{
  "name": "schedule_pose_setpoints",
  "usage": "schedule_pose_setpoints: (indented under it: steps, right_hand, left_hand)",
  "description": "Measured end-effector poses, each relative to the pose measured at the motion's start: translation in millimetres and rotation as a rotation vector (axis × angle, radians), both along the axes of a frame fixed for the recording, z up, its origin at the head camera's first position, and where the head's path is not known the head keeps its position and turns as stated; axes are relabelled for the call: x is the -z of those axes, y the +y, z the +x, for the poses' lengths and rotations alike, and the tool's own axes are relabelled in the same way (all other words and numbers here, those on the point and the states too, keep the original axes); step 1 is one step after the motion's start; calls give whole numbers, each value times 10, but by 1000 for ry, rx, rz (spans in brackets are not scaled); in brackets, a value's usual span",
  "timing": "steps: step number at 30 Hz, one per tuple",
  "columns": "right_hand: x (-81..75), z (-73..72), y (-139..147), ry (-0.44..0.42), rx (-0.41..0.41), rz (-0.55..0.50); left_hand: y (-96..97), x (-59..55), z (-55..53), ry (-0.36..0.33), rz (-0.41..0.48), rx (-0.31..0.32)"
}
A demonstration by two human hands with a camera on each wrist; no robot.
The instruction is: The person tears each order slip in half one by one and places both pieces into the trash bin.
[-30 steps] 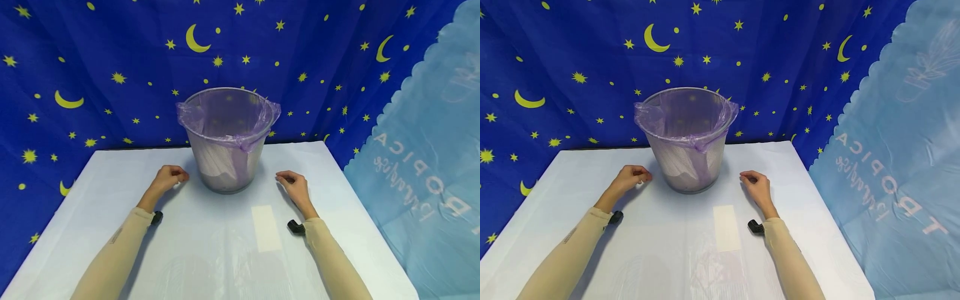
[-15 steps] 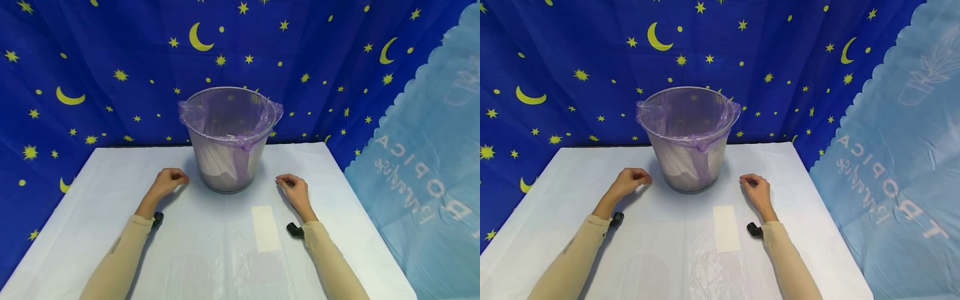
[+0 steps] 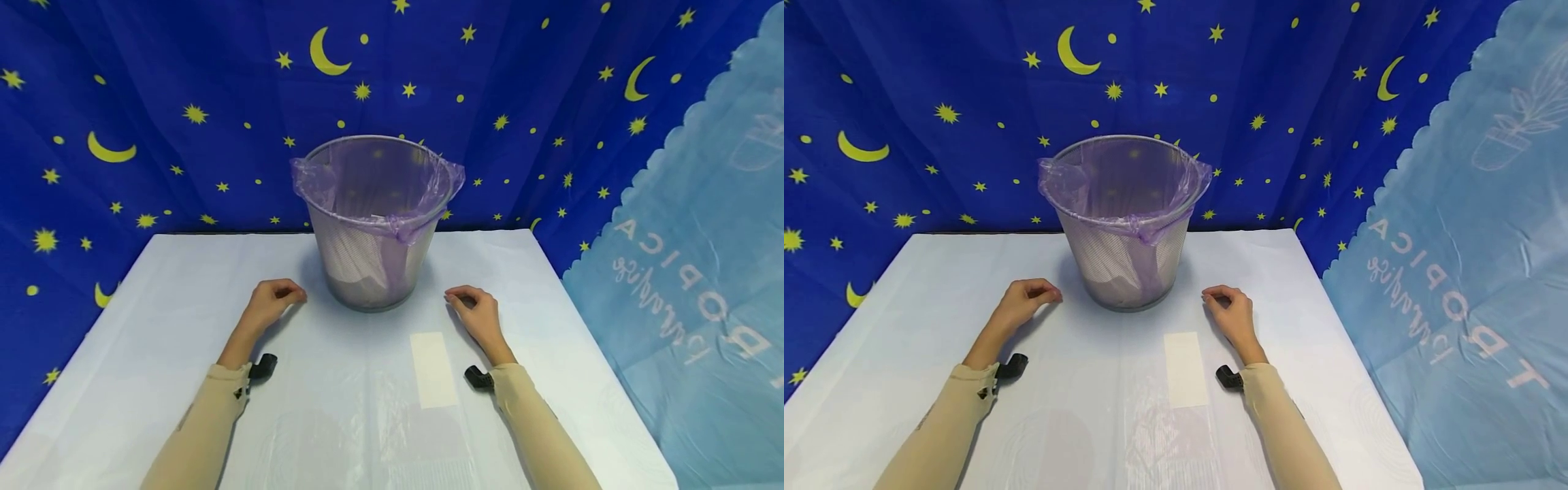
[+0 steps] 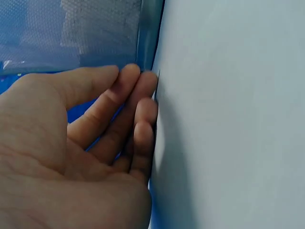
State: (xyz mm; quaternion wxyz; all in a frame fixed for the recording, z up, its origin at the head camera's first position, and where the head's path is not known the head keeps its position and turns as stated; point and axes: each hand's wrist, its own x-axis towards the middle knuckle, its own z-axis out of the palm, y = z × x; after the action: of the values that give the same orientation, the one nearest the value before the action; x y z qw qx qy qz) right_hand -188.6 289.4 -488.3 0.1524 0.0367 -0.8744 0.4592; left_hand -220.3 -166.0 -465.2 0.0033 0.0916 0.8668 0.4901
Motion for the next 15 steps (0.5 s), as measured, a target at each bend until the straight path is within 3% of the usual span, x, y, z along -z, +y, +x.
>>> schedule_pose_setpoints:
  steps: [6, 15]
  right_hand:
    - [-16, 29, -43, -5, -4, 12]
    - [-1, 139, -223, 11, -57, 24]
  left_hand:
    - [67, 40, 20, 26, -3, 4]
    - [276, 53, 106, 25, -24, 79]
